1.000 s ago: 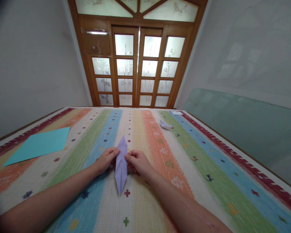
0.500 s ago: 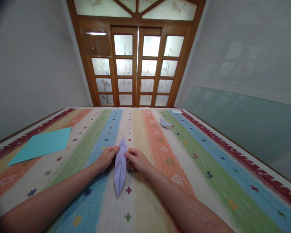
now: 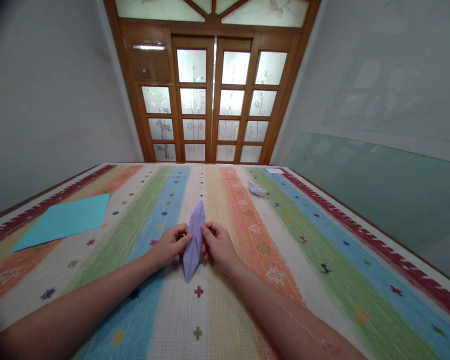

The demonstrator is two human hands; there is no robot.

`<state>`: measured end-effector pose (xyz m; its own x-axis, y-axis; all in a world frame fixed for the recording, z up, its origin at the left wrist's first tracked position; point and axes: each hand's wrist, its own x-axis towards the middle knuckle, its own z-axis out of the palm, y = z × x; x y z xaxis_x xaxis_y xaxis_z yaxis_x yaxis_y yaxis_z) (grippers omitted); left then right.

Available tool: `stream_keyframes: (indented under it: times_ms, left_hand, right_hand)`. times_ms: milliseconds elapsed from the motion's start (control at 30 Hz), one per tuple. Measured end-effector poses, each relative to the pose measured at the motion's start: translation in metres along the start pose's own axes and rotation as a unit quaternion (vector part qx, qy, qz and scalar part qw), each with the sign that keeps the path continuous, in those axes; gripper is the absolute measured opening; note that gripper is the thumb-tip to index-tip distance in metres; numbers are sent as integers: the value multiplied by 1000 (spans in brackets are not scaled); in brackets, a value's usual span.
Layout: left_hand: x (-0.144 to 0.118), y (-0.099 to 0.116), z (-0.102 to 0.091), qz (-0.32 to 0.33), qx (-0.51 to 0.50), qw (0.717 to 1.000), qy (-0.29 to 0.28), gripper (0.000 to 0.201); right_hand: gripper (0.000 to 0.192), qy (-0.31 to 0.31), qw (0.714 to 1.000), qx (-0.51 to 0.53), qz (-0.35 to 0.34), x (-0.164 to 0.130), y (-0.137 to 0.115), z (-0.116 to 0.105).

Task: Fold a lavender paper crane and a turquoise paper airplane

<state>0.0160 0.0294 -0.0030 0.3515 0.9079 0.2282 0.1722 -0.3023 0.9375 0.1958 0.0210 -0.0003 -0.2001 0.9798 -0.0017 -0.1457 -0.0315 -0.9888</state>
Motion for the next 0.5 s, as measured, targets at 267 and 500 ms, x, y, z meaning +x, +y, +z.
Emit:
stream_keyframes:
  times_ms: [267,500]
  left_hand:
    - [-6,20,-2,99,91,988,71,15]
    - [-20,30,-1,238,260,931,95,6]
  right_hand:
    - [35,-37,998,-40,-34,-8,-5,2]
    - [28,-121,990,-20,-74,-15,-8,2]
